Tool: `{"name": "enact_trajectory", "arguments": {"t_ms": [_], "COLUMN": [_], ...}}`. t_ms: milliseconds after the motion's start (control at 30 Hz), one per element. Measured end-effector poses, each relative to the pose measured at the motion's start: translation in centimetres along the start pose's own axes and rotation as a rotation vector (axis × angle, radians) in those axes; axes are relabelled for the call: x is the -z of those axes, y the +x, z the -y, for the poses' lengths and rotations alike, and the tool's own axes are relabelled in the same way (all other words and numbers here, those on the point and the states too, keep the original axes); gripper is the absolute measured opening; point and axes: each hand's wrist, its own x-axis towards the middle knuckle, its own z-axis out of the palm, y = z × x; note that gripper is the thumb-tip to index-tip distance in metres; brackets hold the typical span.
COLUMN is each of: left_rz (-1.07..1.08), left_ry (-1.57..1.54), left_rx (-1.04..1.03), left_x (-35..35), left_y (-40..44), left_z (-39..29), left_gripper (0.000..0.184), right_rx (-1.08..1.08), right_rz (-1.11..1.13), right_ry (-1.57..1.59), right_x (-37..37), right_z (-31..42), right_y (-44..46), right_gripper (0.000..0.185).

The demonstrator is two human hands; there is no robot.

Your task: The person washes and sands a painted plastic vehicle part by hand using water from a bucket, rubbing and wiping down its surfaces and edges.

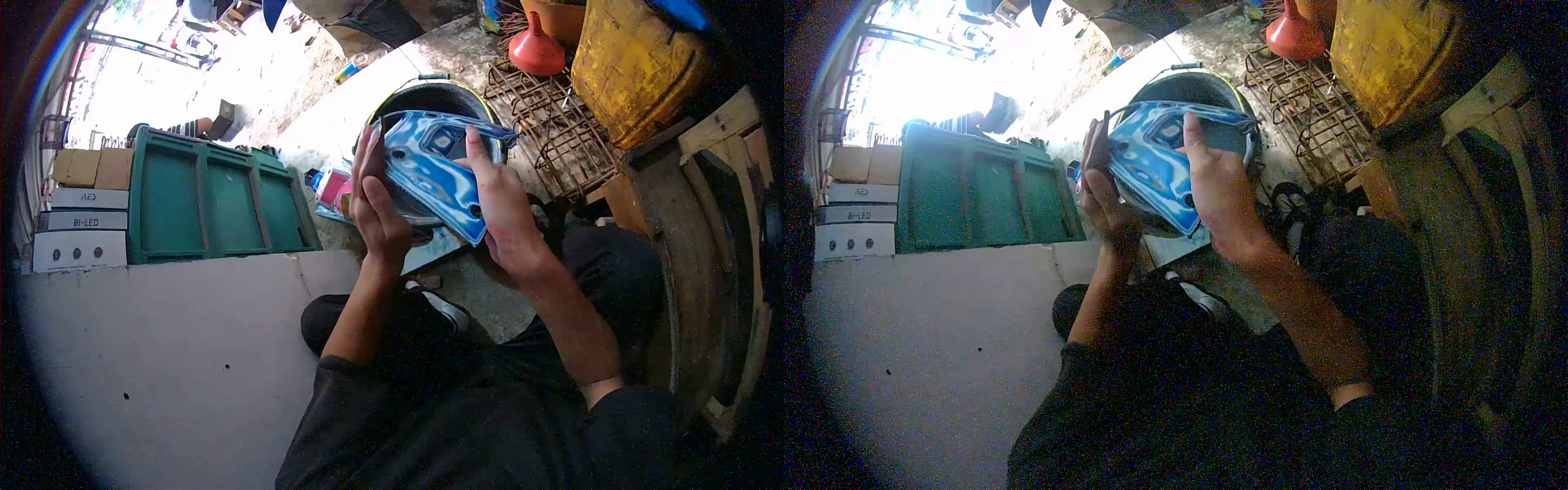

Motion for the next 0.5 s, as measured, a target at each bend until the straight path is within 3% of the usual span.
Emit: {"name": "enact_trajectory", "arguments": {"t_ms": [100,133,200,267,300,333,400,433,467,500], "left_rz": [0.207,0.339,0.391,0.324,0.112,0.041,0.025,0.024,0.066,0.138], "left_ry": [0.033,-0.124,-0.062,0.058,-0.009,0.005,-0.009,-0.005,0.049,-0.003], "left_rx": [-0.234,-0.205,-0.460,-0.340,-0.244,-0.266,-0.124,-0.125,-0.313,-0.352], "left_x": [0.3,0.0,-0.2,0.8,0.2,0.6,1.3,1.4,1.2,0.7], "left_y": [-2.3,-3.3,-2.2,-1.0,-0.5,0.8,1.2,0.7,-0.1,-1.1], "left_z": [-0.7,-1.3,-0.8,0.4,1.0,1.7,1.4,1.7,2.4,0.9], "left_gripper": [0.051,0.054,0.056,0.059,0.059,0.057,0.051,0.051,0.050,0.050], "right_rx": [0.091,0.138,0.110,-0.013,-0.088,-0.086,-0.204,-0.212,-0.212,-0.212], "right_rz": [-0.050,-0.101,-0.036,0.036,0.121,0.127,0.125,0.133,0.136,0.152], "right_ry": [-0.062,-0.117,-0.078,0.065,0.202,0.207,0.214,0.247,0.248,0.275], "right_x": [0.1,0.1,0.6,0.4,0.3,0.1,-0.3,-0.3,-0.3,-0.1], "right_z": [0.4,0.7,0.6,1.2,1.3,1.4,1.6,1.5,1.5,1.6], "right_y": [-0.3,-0.4,0.0,-0.6,-1.1,-1.4,-1.8,-1.9,-1.9,-1.8], "right_gripper": [0.063,0.062,0.060,0.055,0.051,0.051,0.049,0.046,0.046,0.043]}}
